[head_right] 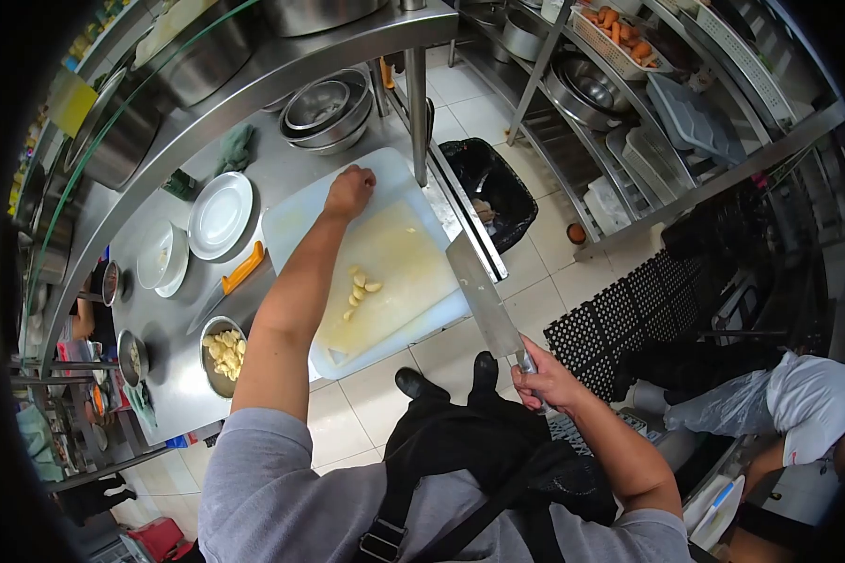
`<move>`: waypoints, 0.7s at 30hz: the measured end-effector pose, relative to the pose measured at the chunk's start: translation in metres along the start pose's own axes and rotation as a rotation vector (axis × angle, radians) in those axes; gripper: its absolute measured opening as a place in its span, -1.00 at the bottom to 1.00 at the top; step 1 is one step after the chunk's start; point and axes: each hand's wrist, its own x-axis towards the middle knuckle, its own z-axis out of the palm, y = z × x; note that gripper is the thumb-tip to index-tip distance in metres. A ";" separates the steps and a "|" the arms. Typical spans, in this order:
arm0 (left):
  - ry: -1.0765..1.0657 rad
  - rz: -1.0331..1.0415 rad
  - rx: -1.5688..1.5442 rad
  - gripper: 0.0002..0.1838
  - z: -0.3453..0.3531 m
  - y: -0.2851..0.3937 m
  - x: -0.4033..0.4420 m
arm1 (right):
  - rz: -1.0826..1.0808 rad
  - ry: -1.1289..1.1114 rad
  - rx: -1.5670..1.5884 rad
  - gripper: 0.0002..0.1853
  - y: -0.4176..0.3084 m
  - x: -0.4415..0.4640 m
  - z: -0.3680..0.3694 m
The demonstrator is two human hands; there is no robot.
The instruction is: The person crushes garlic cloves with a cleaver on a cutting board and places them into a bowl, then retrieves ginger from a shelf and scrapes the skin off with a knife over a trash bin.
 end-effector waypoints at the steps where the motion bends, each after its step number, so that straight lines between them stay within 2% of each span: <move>1: -0.002 0.001 0.005 -0.79 -0.003 0.000 -0.004 | -0.006 -0.003 0.007 -0.04 0.002 -0.001 -0.002; 4: -0.107 -0.071 0.006 -0.81 -0.001 -0.005 -0.011 | 0.013 -0.021 0.025 -0.03 0.001 0.001 -0.007; 7: 0.029 -0.143 0.158 -0.85 0.001 -0.002 -0.016 | 0.030 -0.076 0.021 -0.03 -0.001 0.011 -0.007; 13: 0.022 -0.142 -0.129 -0.75 -0.044 0.017 -0.098 | 0.033 -0.122 0.022 -0.07 -0.015 0.007 -0.015; 15: -0.081 -0.083 -0.143 -0.68 -0.040 0.015 -0.126 | 0.014 -0.129 0.014 -0.11 -0.017 0.002 -0.026; 17: 0.034 -0.092 -0.143 -0.62 -0.028 0.052 -0.122 | 0.023 -0.136 0.020 -0.14 -0.016 0.002 -0.040; 19: 0.182 0.001 -0.253 -0.59 0.015 0.083 -0.103 | 0.036 -0.127 0.050 -0.22 -0.018 0.002 -0.048; 20: 0.146 -0.022 -0.250 -0.64 0.038 0.094 -0.092 | 0.044 -0.156 0.029 -0.22 -0.019 0.004 -0.051; 21: 0.086 -0.062 -0.137 -0.71 0.033 0.122 -0.097 | 0.039 -0.148 0.064 -0.22 -0.019 0.007 -0.054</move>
